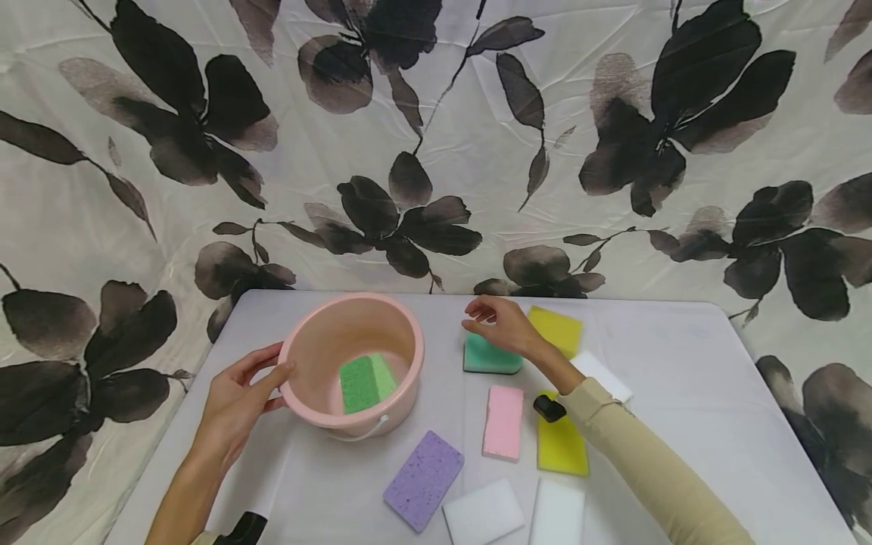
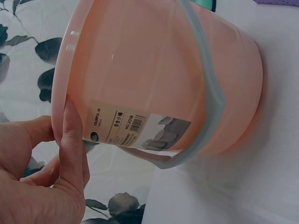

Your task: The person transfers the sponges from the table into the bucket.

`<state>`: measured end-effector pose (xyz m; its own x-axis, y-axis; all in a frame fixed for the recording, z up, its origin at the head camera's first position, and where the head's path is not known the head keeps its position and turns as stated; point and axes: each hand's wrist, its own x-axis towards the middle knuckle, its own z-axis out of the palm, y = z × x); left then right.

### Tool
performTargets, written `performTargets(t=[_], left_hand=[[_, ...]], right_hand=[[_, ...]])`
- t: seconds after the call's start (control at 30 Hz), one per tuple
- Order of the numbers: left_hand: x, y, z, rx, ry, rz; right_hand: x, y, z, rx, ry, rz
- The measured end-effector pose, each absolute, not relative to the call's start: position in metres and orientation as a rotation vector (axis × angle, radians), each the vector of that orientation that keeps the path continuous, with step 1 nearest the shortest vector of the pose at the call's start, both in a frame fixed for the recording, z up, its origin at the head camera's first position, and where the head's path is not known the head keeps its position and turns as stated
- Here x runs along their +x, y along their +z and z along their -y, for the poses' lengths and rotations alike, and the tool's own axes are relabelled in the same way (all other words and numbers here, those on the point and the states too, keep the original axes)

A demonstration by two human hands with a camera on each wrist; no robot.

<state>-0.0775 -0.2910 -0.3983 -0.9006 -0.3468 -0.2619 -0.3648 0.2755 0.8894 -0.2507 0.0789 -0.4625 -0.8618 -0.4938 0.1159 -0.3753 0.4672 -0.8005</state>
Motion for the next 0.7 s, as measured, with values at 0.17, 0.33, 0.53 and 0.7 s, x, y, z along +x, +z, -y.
performTargets(t=[0.17,0.33,0.53,0.7], left_hand=[[-0.077,-0.397,0.290,-0.707,1.750,-2.497],[-0.077,-0.397,0.289,-0.716,1.746,-2.496],[-0.077,-0.397,0.289,-0.702,1.749,-2.510],[-0.077,-0.397,0.290,-0.709,1.752,-2.500]], right_hand=[[-0.254,-0.472,-0.085,-0.735,-1.327,-2.561],[-0.257,-0.479,-0.090,-0.799,-1.203,-2.564],[-0.258,-0.482,-0.095,-0.856,-0.994,-2.566],[-0.257,-0.481,-0.093,-0.931,-0.961,-2.545]])
